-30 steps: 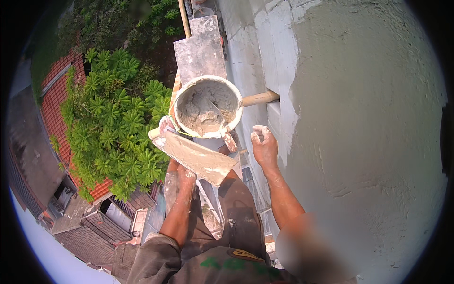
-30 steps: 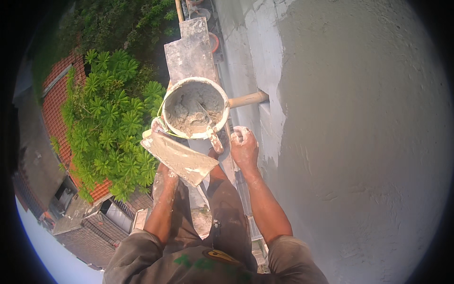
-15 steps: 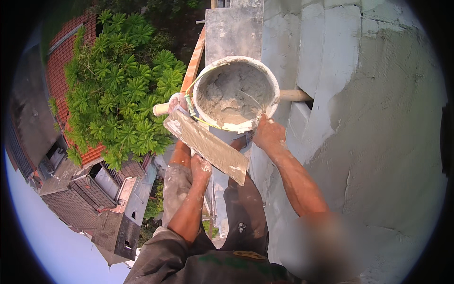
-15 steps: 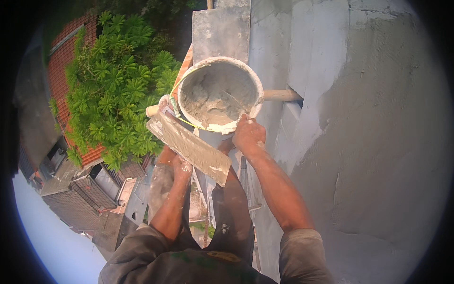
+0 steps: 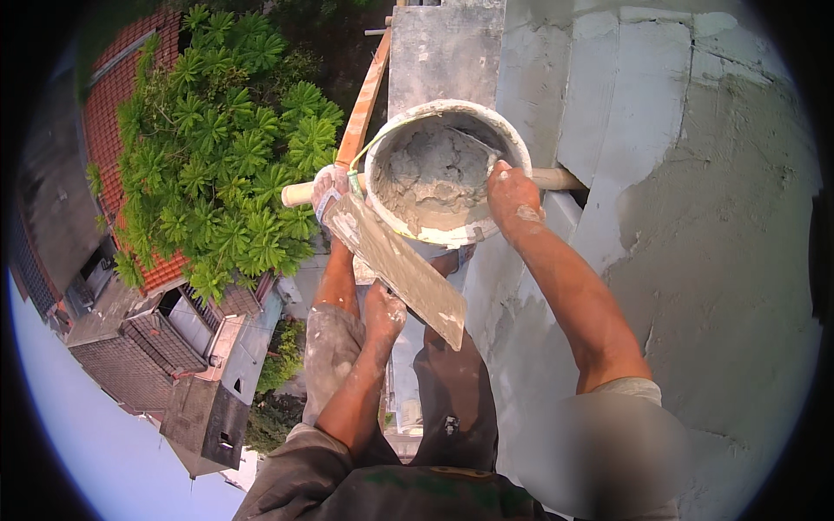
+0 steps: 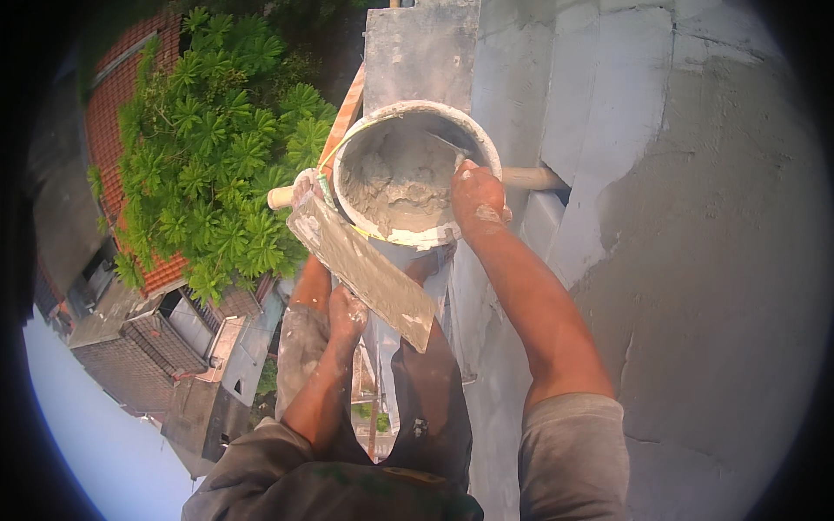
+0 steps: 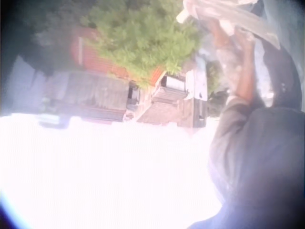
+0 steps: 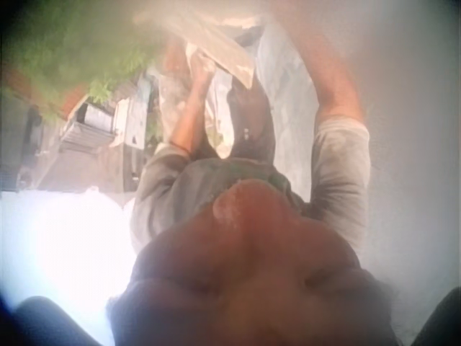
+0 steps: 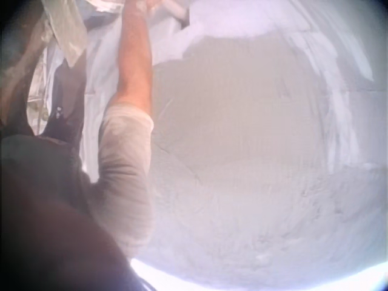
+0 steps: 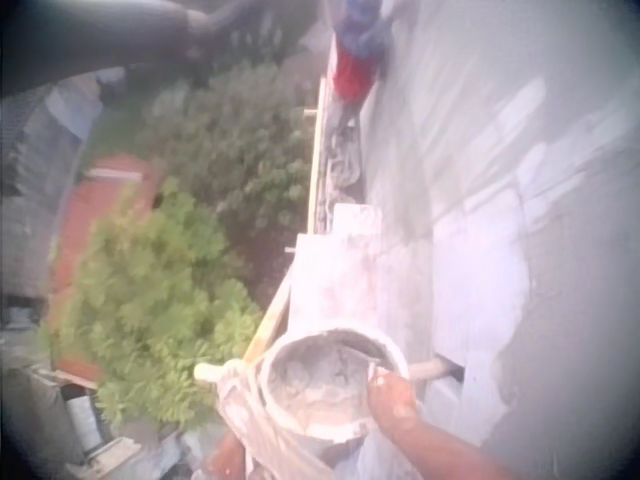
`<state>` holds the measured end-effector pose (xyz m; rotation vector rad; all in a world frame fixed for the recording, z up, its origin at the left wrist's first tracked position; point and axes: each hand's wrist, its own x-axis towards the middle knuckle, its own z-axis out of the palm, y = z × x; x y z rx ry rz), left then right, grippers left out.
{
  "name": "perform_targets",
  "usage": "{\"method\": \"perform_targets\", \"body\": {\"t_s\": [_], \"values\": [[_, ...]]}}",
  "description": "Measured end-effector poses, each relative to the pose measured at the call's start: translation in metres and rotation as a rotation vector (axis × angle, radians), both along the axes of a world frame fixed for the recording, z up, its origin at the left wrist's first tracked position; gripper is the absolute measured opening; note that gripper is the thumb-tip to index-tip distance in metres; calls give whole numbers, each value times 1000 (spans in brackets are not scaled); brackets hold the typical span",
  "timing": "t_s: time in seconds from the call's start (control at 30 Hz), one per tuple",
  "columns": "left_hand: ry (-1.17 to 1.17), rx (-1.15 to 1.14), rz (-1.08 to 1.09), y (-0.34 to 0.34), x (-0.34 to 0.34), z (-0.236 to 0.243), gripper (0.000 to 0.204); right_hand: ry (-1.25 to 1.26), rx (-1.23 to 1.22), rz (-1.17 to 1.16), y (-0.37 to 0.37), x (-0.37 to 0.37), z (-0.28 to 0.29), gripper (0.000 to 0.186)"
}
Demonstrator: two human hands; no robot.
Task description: The person applies wet plaster to an exterior wall using a trowel and hawk. They repeatedly scoop plaster from a bucket, spread it across the wall surface, and smooth it with consistent strokes.
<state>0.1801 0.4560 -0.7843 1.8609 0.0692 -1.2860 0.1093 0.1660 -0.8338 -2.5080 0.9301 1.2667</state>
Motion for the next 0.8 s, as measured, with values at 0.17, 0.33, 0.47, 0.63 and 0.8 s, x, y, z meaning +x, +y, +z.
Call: {"method": "perform_targets", "body": {"t_s": [0.17, 0.33, 0.47, 0.63, 0.8], "values": [[382, 34, 616, -5, -1, -3, 29, 5, 213, -363, 23, -1, 14, 29], [625, 3, 899, 3, -10, -19, 30, 14, 367, -412, 46, 4, 29, 36], [499, -59, 545, 27, -8, -26, 28, 11, 442, -562, 52, 11, -11, 43], [-128, 224, -108, -20, -5, 7, 29, 10, 581, -643, 56, -5, -2, 35], [-252, 335, -295, -33, 19, 29, 25, -5, 846, -852, 55, -31, 20, 38]]}}
